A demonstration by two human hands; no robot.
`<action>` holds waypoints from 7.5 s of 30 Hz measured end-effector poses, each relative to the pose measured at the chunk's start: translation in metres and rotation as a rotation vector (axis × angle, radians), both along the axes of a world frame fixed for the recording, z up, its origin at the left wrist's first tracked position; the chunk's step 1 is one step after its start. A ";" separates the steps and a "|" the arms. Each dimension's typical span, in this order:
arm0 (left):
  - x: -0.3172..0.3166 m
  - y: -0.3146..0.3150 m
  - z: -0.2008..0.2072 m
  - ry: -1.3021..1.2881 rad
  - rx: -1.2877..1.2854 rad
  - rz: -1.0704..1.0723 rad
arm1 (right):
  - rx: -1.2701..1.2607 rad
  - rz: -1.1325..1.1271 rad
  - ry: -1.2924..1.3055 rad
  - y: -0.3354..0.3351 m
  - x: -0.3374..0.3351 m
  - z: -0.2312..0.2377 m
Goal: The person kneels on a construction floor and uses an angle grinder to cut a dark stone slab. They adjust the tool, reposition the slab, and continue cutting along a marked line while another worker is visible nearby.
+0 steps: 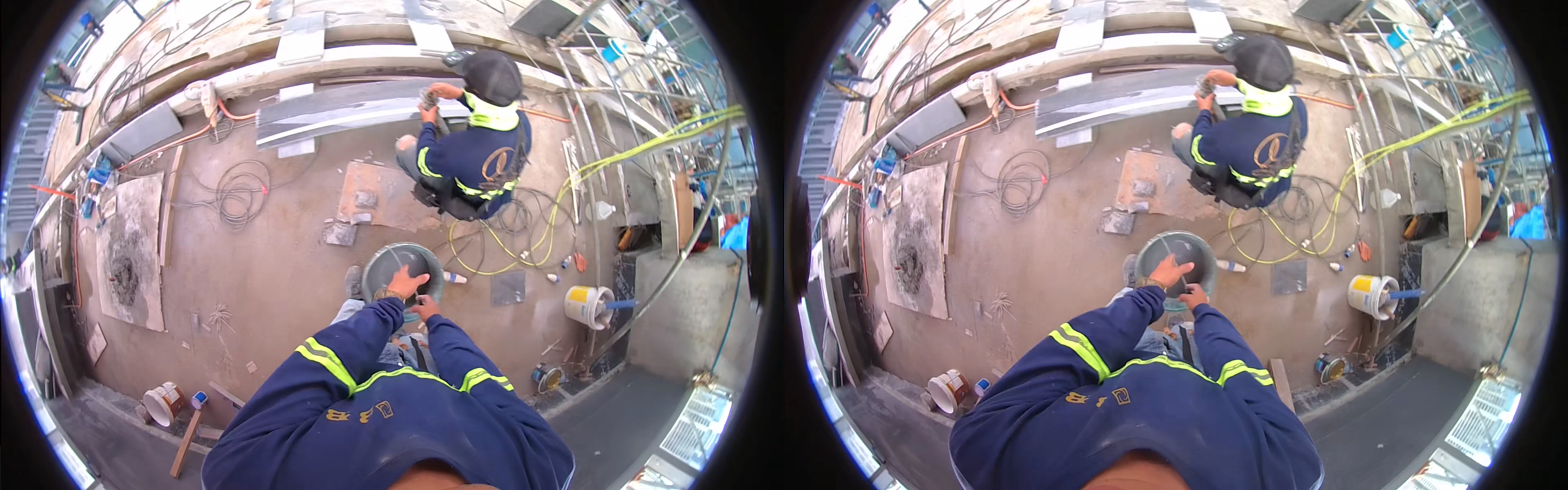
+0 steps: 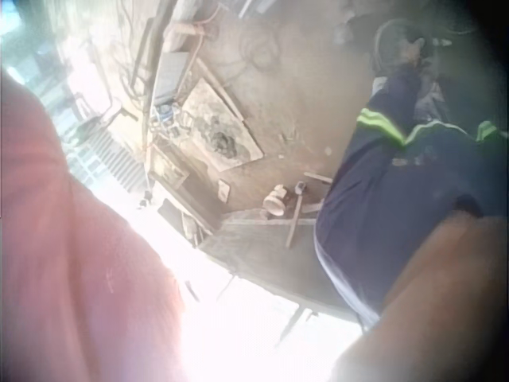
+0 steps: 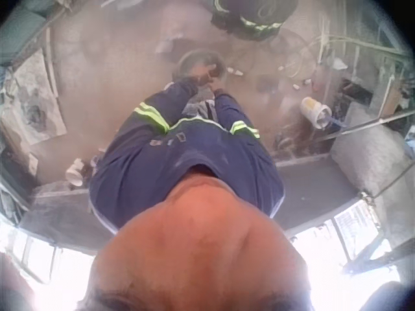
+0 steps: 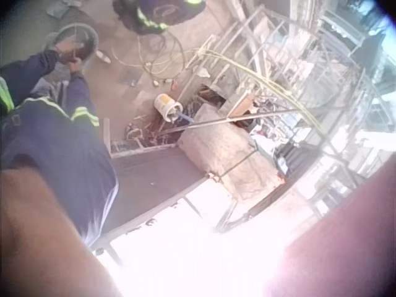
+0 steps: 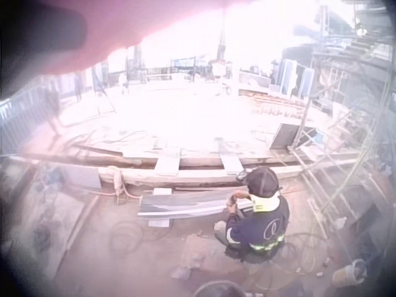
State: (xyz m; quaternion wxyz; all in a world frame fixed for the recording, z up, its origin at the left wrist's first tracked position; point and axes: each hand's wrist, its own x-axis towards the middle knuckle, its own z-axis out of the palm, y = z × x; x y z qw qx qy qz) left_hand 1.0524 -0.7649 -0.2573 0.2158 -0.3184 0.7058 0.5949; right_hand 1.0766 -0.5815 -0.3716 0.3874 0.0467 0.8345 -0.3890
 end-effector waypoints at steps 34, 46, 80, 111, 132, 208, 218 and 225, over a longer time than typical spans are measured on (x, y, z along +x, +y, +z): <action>0.040 -0.405 -0.005 -0.032 -0.395 0.215 | 0.387 -0.009 -0.109 -0.023 -0.163 -0.030; -0.011 -0.378 -0.037 -0.141 -0.129 0.104 | 0.457 0.438 -0.121 -0.146 -0.263 -0.001; -0.137 -0.327 0.066 -0.319 -0.107 0.546 | 0.197 0.877 -0.286 -0.356 -0.443 -0.097; -0.458 -0.267 0.247 1.121 -0.065 0.548 | 0.512 -0.041 0.280 -0.256 -0.706 -0.113; -0.508 -0.284 0.142 0.982 1.456 1.014 | 0.478 1.043 0.641 -0.326 -0.792 -0.144; -0.303 -0.098 -0.106 0.522 0.821 1.931 | 0.130 0.372 -0.305 -0.236 -0.533 -0.332; -0.318 -0.102 -0.091 0.499 0.807 1.806 | 0.171 0.422 -0.384 -0.190 -0.563 -0.311; -0.326 -0.103 -0.086 0.492 0.845 1.717 | 0.223 0.355 -0.366 -0.150 -0.560 -0.293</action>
